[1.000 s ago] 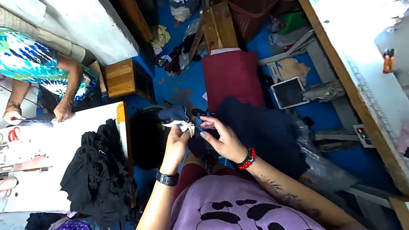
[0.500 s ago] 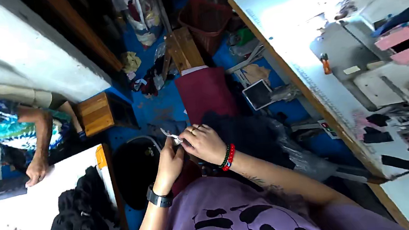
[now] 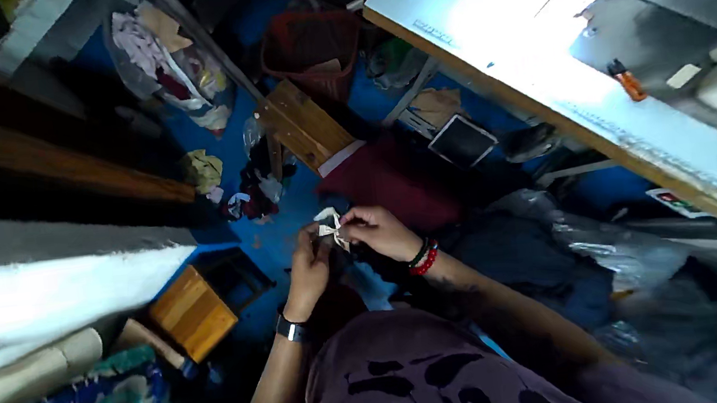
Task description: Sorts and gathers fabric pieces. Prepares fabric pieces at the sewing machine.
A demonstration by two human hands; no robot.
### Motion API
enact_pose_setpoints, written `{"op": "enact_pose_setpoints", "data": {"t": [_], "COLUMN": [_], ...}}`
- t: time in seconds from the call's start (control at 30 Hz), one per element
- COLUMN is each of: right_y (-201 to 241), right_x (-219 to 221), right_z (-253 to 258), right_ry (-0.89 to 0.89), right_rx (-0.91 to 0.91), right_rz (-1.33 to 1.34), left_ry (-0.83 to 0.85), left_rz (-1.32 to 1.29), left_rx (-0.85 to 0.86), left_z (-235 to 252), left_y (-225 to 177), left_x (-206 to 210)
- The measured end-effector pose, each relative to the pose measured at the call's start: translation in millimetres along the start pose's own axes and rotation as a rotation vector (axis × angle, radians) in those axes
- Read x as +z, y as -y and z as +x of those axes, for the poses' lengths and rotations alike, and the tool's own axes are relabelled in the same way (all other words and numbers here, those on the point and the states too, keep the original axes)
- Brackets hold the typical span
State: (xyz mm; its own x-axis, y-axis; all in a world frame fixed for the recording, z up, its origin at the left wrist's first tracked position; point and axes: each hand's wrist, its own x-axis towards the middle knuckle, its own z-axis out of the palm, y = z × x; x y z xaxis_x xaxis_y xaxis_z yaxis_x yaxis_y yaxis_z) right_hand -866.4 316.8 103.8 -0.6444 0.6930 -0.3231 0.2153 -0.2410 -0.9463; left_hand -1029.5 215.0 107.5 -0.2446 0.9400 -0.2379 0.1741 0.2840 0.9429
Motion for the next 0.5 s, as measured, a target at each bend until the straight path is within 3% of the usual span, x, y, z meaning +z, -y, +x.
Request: {"op": "enact_pose_setpoints", "data": {"t": [0.13, 0.27, 0.43, 0.5], "right_y": [45.8, 60.6, 54.9, 62.3], "right_x": [30.8, 54.7, 53.1, 46.1], "right_z": [80.0, 123.9, 132.5, 130.7], "right_ry": [-0.021, -0.140, -0.542, -0.605], "right_rx": [0.156, 0.216, -0.357, -0.498], "right_rz": [0.446, 0.626, -0.030, -0.297], "left_ry": [0.010, -0.045, -0.066, -0.030], "left_rz": [-0.148, -0.172, 0.076, 0.144], "left_rx": [-0.037, -0.023, 0.119, 0.143], "left_z": [64.9, 101.4, 140.6, 152.5], "left_y": [-18.9, -24.0, -27.4, -34.6], "left_x": [-78.4, -112.7, -114.0, -111.2]}}
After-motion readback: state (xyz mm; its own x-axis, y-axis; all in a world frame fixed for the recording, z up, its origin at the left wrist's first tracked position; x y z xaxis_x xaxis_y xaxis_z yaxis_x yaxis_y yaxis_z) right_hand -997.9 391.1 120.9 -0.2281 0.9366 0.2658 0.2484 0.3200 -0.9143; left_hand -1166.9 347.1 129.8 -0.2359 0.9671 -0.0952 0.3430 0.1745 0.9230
